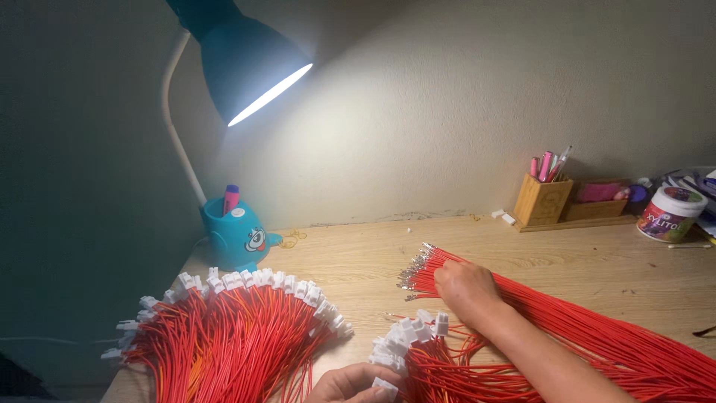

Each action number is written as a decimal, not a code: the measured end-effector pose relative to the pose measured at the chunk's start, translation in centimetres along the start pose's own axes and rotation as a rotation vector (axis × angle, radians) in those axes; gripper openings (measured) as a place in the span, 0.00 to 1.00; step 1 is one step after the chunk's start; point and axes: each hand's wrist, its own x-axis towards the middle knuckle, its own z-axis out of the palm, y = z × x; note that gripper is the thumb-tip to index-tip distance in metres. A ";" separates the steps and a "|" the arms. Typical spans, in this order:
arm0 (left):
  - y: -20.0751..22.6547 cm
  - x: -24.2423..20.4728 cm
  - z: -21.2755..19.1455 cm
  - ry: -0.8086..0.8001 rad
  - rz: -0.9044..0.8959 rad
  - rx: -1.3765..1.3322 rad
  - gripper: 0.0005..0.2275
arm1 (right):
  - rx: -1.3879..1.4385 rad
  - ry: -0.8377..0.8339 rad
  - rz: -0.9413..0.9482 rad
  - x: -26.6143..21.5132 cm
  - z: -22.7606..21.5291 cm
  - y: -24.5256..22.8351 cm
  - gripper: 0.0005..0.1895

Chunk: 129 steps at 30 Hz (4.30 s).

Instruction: The person inserts red wires into white plastic connectors on a wooden table. The hands repeatedly pick up wires and push them into the connector slots, organizing the completed harnesses into a growing pile.

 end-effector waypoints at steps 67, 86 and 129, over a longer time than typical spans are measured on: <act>0.7 -2.3 2.8 0.150 0.178 -0.013 0.08 | 0.739 0.113 -0.061 -17.6 -10.4 -8.5 0.10; 0.5 -2.1 2.5 0.156 0.156 -0.015 0.08 | 0.533 0.347 -0.112 -17.5 -11.4 -9.5 0.05; 0.5 -1.9 2.8 0.181 0.186 0.075 0.09 | 0.534 0.334 -0.186 -15.9 -11.7 -11.1 0.03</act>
